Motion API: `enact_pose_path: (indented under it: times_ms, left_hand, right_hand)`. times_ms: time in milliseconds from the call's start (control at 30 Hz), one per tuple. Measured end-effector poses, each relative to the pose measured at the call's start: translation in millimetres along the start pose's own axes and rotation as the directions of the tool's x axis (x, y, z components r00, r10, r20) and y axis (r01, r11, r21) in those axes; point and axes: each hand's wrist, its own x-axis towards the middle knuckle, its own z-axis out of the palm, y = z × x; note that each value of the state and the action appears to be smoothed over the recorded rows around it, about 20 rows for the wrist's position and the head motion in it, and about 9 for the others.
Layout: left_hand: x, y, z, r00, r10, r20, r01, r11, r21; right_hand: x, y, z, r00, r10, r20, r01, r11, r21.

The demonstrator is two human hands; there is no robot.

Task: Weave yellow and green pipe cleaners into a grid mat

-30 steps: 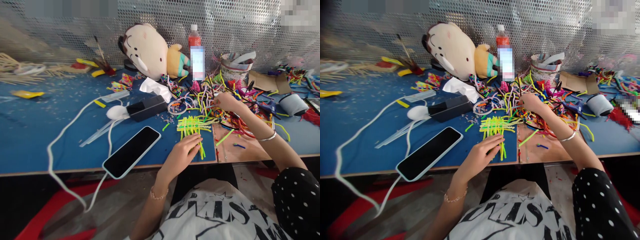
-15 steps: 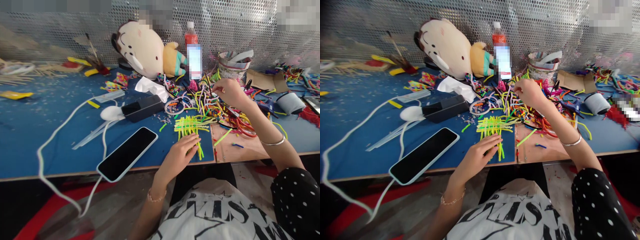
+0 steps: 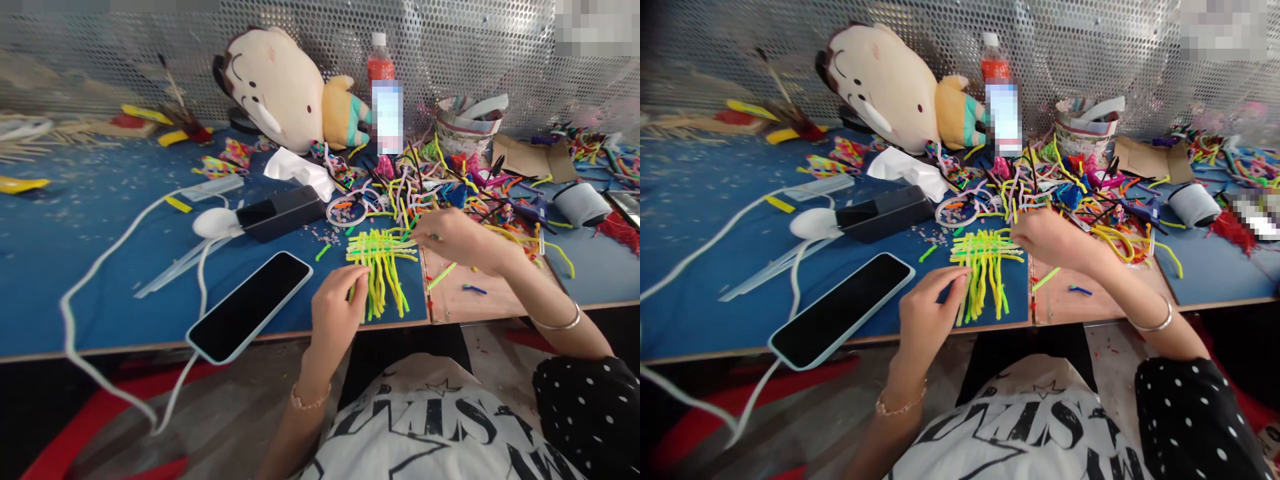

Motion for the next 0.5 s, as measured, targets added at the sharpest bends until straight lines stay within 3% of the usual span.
enact_pose_path:
  times_ms: [100,233,367,500]
  left_hand:
    - [-2,-5,-0.5,0.997,-0.064,-0.032,0.067,0.992,0.111]
    - [-3,-10,3.2,0.998,-0.044,0.048,0.034,0.979,0.200]
    - [-4,-11,6.5,0.997,0.012,0.073,-0.029,0.973,0.231]
    - [-4,-12,6.8,0.993,0.033,0.112,-0.059,0.971,0.233]
  right_hand:
    - [-7,-16,28,0.991,-0.058,0.122,0.055,0.998,0.027]
    - [-9,-27,58,0.992,-0.049,0.119,0.050,0.999,-0.012]
    - [-9,-33,73,0.998,-0.036,0.047,0.037,0.999,-0.031]
    - [-12,-40,78,0.995,-0.050,0.081,0.064,0.982,-0.179]
